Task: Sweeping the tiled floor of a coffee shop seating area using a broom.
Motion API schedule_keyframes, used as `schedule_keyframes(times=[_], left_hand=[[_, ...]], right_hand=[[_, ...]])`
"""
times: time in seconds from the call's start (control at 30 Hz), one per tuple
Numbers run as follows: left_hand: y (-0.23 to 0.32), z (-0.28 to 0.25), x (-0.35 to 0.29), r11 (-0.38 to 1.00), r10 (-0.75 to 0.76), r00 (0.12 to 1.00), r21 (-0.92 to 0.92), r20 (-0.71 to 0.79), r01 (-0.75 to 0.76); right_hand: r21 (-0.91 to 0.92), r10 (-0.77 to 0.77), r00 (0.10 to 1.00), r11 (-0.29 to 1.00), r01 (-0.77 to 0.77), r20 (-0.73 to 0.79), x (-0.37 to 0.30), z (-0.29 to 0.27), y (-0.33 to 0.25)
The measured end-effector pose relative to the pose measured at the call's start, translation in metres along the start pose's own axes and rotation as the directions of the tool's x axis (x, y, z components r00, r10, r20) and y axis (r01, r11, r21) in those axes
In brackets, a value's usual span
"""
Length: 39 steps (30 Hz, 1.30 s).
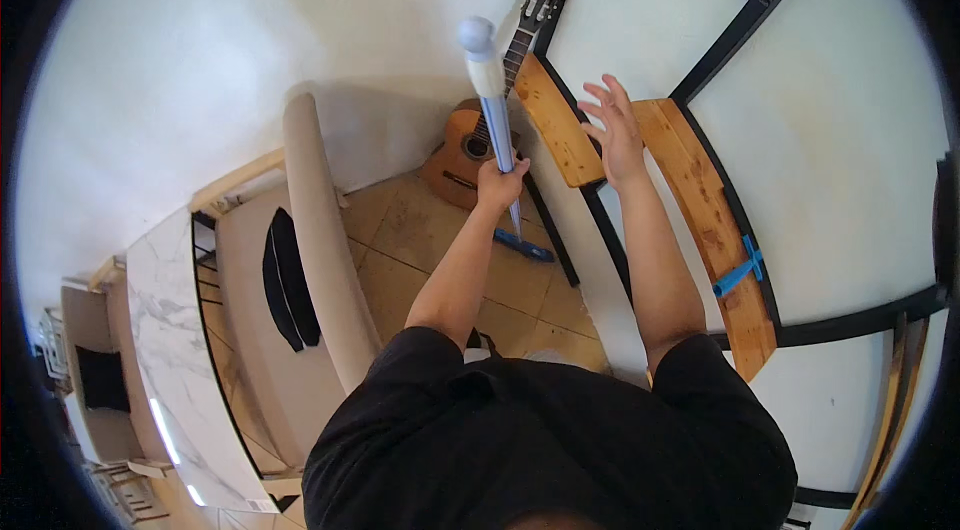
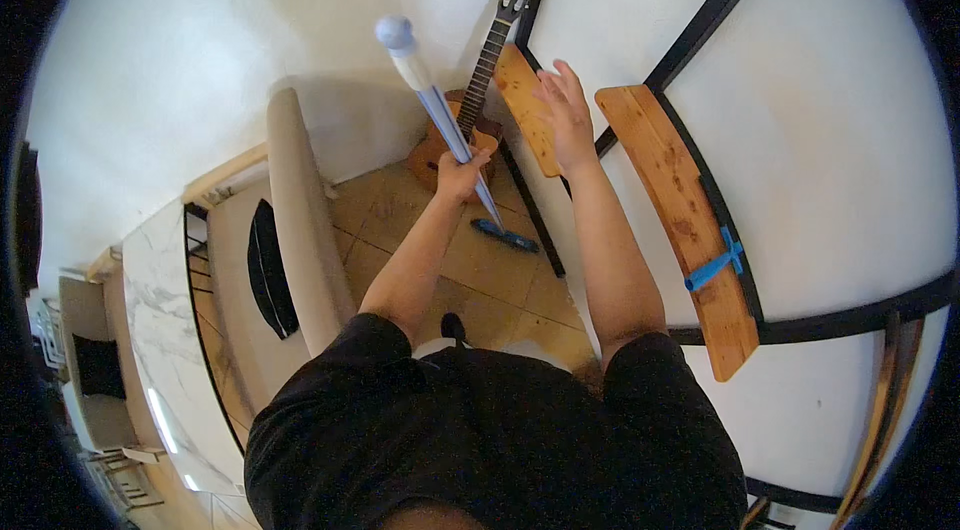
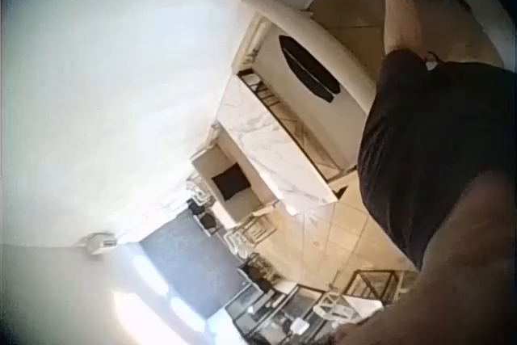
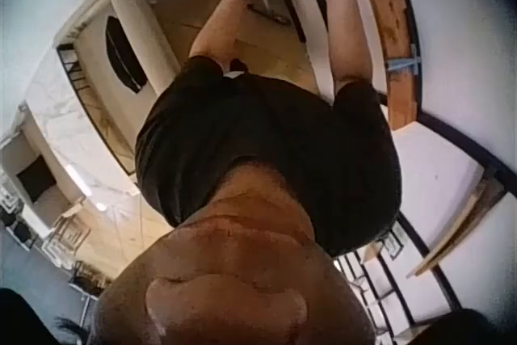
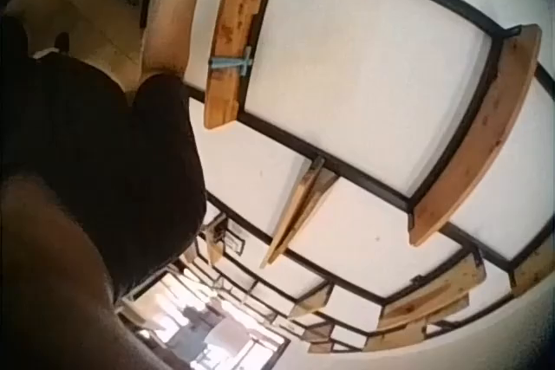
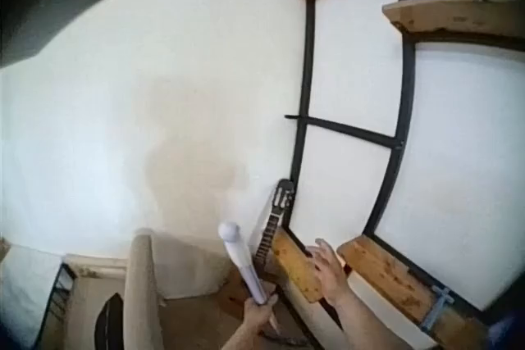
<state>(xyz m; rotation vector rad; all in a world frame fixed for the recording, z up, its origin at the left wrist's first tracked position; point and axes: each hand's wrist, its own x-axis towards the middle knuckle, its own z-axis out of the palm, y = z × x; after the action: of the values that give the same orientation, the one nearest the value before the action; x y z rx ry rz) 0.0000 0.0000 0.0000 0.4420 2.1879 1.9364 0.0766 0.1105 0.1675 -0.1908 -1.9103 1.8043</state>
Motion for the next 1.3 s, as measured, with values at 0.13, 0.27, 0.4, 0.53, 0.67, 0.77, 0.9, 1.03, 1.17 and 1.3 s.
schedule_keyframes(times=[0.13,0.27,0.4,0.53,0.67,0.77,0.9,1.03,1.17,1.3], left_hand=[[0.044,-0.021,0.038,0.929,-0.006,0.992,-0.369,-0.127,-0.042],[0.068,-0.025,0.071,0.934,-0.044,0.938,-0.348,-0.343,-0.083],[0.089,-0.042,0.111,0.977,0.03,0.907,-0.181,-0.42,-0.116],[0.097,-0.048,0.153,0.981,-0.009,0.93,-0.186,-0.367,-0.064],[0.069,-0.053,0.193,0.978,0.033,0.914,-0.174,-0.404,-0.112],[0.037,-0.05,0.225,0.984,0.033,0.92,-0.147,-0.391,-0.098],[0.02,-0.036,0.283,0.997,-0.046,0.977,-0.066,-0.21,0.032],[-0.008,-0.036,0.337,0.992,-0.051,0.988,-0.124,-0.145,0.033],[-0.004,-0.013,0.386,0.989,-0.063,0.996,-0.138,-0.055,0.055],[-0.02,-0.005,0.406,0.994,-0.07,0.997,-0.086,-0.019,0.068]], right_hand=[[0.033,0.174,0.979,0.985,-0.171,-0.103,0.034,-0.019,0.04],[0.012,0.278,0.949,0.96,-0.279,-0.149,0.066,-0.044,0.071],[0.009,0.332,0.93,0.942,-0.335,-0.159,0.116,-0.053,0.111],[0.016,0.411,0.894,0.91,-0.415,-0.18,0.174,-0.054,0.147],[-0.013,0.429,0.884,0.898,-0.439,-0.187,0.232,-0.05,0.172],[-0.006,0.427,0.873,0.898,-0.441,-0.235,0.284,-0.052,0.202],[-0.136,0.38,0.861,0.886,-0.444,-0.336,0.371,-0.06,0.242],[-0.529,0.253,0.909,0.748,-0.401,-0.331,0.408,-0.034,0.246],[-0.636,0.082,0.909,0.689,-0.348,-0.408,0.461,-0.055,0.263],[-0.29,0.429,0.855,0.812,-0.506,-0.291,0.477,-0.057,0.269]])
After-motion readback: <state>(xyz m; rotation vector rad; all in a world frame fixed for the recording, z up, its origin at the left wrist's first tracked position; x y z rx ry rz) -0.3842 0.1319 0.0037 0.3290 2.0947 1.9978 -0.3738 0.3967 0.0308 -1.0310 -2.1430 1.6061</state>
